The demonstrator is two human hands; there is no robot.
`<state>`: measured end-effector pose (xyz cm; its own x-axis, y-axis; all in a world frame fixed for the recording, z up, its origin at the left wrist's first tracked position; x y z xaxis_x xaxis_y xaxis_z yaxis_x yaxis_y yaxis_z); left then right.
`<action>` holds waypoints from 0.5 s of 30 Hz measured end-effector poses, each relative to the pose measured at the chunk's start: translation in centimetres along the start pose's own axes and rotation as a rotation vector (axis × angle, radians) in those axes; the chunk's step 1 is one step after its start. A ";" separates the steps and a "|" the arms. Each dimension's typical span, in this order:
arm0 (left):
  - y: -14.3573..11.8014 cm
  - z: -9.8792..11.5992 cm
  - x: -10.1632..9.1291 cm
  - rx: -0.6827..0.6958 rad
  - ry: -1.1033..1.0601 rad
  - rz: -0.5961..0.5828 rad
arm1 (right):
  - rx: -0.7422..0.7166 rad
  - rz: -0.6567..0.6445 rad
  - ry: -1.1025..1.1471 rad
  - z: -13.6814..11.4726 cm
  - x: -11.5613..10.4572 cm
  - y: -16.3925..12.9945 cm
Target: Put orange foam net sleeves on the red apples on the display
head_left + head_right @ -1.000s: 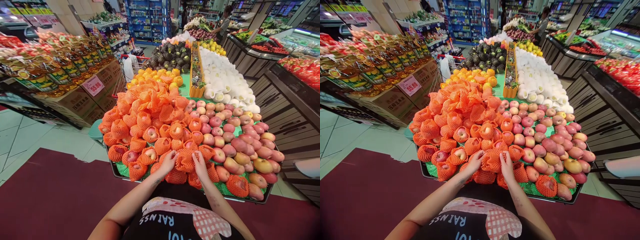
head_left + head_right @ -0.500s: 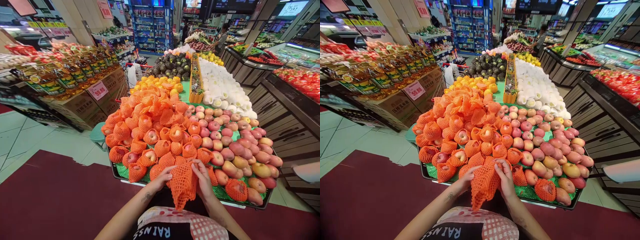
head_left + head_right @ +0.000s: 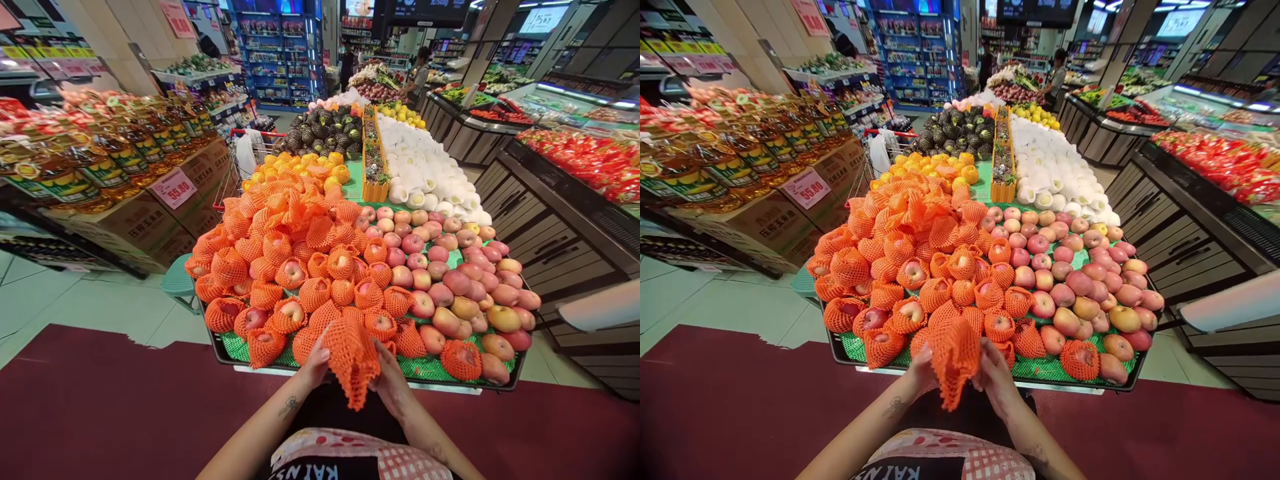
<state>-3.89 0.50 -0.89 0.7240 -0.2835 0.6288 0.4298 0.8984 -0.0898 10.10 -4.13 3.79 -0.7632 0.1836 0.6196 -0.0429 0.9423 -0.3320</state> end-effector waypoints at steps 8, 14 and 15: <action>1.2 -0.1 3.5 -0.108 -0.182 -0.123 | -0.069 -0.041 0.140 -1.7 -1.7 -1.6; 2.6 -2.0 6.6 -0.242 -0.249 -0.135 | -0.098 0.128 0.136 -0.4 -5.6 -1.1; 2.7 -2.3 7.3 -0.259 -0.240 -0.156 | -0.150 0.199 0.150 -0.6 -6.6 -1.1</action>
<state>3.79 0.12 1.63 0.5052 -0.2960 0.8106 0.6692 0.7275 -0.1515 15.60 -6.23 0.46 -0.6427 0.3974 0.6550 0.2020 0.9126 -0.3555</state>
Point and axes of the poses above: each hand's wrist, its own y-axis towards the middle knuckle, its own x-axis out of the palm, z = x × y, the point moved 7 cm from there along y, towards the middle knuckle, and after that the axes turned 7 degrees about y, right-handed, at the moved point
